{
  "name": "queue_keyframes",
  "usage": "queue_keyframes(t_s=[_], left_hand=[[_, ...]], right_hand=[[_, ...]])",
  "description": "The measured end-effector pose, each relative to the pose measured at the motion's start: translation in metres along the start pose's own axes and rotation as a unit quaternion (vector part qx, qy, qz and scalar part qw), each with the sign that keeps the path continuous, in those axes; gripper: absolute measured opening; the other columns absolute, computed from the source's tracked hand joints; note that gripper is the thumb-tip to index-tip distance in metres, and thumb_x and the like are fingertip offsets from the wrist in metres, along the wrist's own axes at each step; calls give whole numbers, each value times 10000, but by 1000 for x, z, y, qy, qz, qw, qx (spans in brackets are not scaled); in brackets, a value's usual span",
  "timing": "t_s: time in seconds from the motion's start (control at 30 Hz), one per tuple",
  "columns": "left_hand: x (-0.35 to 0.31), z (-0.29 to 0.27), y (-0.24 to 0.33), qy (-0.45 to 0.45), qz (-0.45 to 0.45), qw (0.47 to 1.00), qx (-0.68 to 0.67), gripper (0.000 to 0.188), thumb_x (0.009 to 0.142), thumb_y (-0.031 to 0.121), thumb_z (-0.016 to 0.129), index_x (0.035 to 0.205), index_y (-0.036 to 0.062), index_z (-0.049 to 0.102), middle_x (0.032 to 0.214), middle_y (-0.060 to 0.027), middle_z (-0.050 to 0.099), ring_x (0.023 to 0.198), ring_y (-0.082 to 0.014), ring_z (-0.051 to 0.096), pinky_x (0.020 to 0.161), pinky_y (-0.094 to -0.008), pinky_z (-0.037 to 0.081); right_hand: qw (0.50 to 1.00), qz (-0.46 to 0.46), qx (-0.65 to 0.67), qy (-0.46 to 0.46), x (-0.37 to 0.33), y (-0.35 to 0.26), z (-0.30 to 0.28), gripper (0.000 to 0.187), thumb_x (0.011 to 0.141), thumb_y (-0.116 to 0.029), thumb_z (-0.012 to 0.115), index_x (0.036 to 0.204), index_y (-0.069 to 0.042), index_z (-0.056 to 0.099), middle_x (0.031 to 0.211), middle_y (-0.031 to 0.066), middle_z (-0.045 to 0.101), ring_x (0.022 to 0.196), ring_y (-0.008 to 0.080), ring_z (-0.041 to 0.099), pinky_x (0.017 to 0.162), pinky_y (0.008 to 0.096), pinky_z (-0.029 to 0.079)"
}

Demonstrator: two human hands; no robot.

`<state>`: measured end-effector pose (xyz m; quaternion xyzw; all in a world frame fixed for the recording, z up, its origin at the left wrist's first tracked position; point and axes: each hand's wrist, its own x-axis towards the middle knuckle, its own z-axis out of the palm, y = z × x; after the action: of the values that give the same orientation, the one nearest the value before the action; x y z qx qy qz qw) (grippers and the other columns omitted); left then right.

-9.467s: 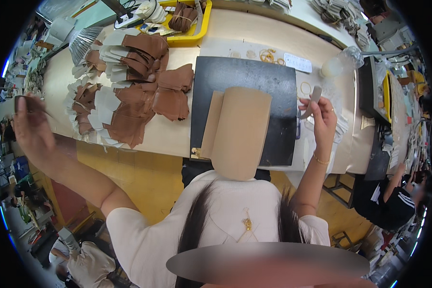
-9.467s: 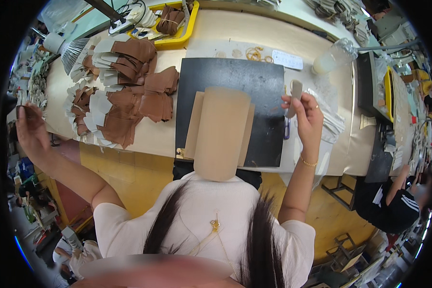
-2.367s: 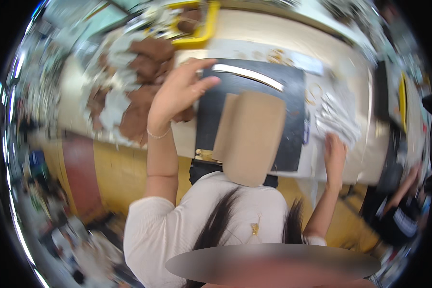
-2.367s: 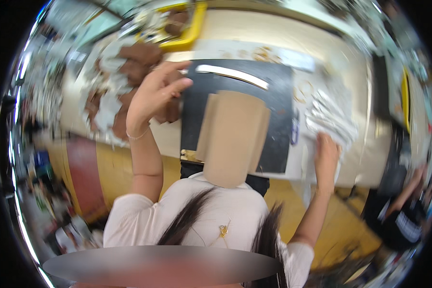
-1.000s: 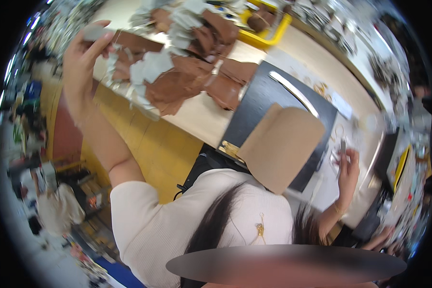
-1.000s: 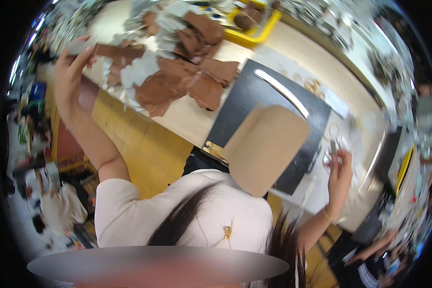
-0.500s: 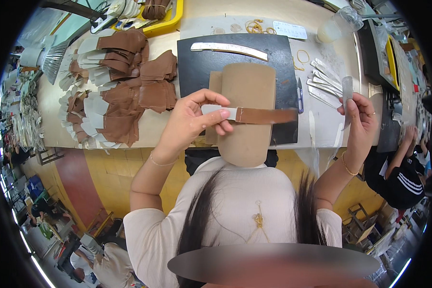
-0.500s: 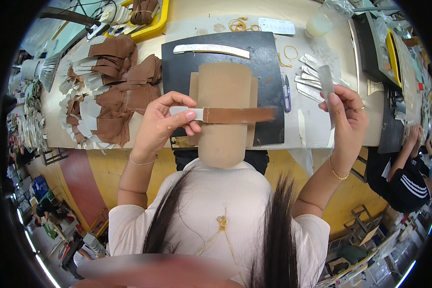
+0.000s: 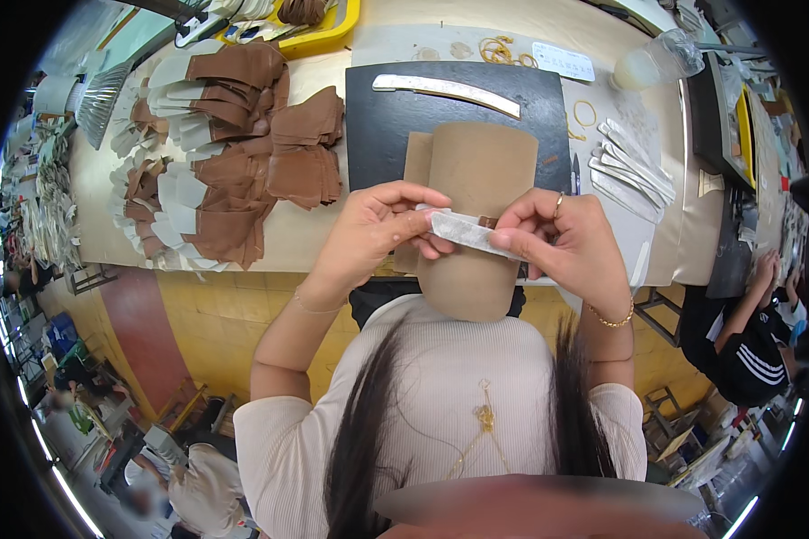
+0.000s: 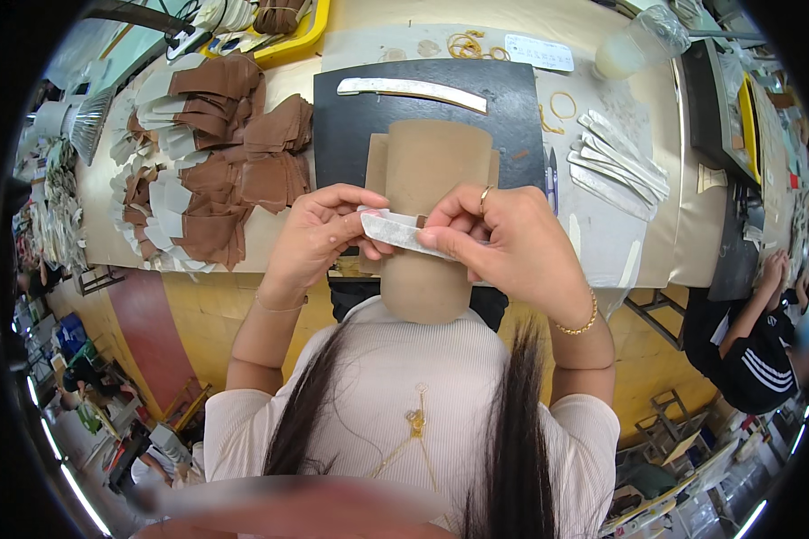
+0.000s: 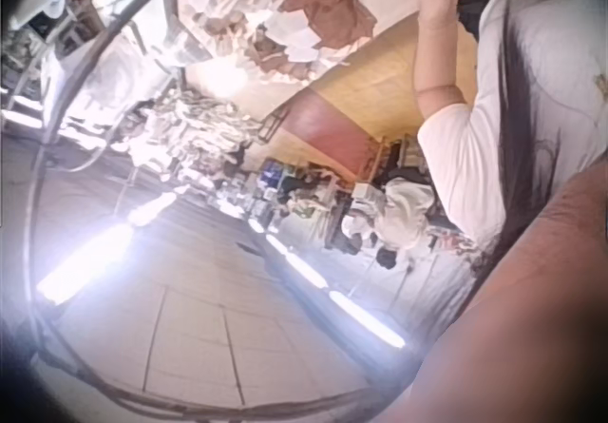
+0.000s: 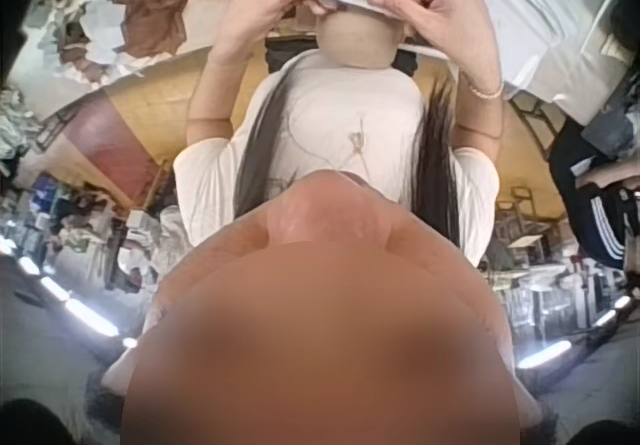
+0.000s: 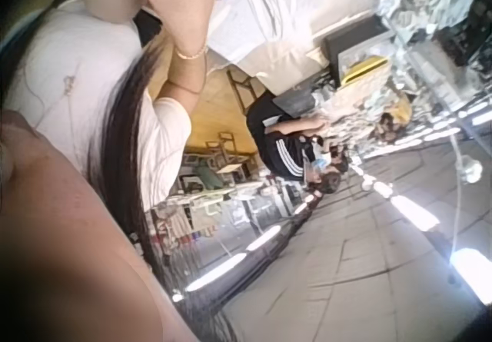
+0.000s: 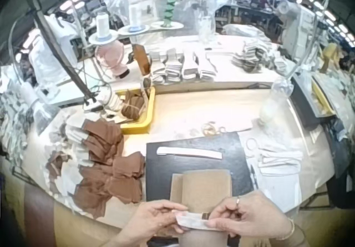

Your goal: The person repeatedly picks up brown fabric pieces and white strips, aligns them, and wraps the white strip around a cylindrical cardboard form. They place the assembled units on the table and continue the process with additional pieces.

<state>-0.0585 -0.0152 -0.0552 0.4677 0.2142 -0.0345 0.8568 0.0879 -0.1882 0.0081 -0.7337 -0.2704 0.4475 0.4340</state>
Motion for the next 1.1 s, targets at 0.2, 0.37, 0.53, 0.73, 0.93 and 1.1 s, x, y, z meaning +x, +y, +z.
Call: queue_keyframes(t_s=[0.2,0.37,0.53,0.73,0.93,1.1], left_hand=[[3,1,4,-13,-35,997,-73,378,984,247,433,1086,-91,567,882,-204,654,770,-236,678,688,-292,565],[-1,3,6,-10,-14,999,-29,365,976,233,449,1088,-93,571,886,-202,658,789,-237,681,712,-286,560],[-3,7,7,6,-10,999,30,252,893,71,581,1097,-76,580,892,-173,668,804,-205,681,713,-252,549],[-4,7,7,10,-4,1000,29,268,858,30,622,1103,-70,583,884,-158,673,810,-177,678,712,-227,537],[-3,7,6,10,6,999,40,259,859,30,619,1095,-71,586,880,-159,672,802,-178,677,705,-232,540],[-1,7,6,17,5,999,43,237,856,21,617,1072,-74,592,870,-167,670,778,-184,679,695,-245,550]], right_hand=[[999,33,-23,-5,6,-3,2,137,804,-114,702,796,12,650,575,-12,575,448,3,475,394,155,358],[999,41,-26,0,11,1,6,137,802,-120,705,796,7,653,550,-13,568,425,8,465,390,156,348],[998,35,-51,3,13,1,7,164,801,-154,698,793,5,658,529,24,579,425,52,524,403,190,389],[997,36,-67,7,14,-2,8,183,797,-171,697,793,8,660,527,50,591,435,78,559,416,221,433],[997,38,-64,13,14,-1,9,165,785,-143,721,776,5,648,525,14,573,434,41,510,408,183,391],[1000,24,-12,-13,12,10,-2,179,759,-136,753,780,-1,637,602,-1,597,519,26,527,473,171,411]])
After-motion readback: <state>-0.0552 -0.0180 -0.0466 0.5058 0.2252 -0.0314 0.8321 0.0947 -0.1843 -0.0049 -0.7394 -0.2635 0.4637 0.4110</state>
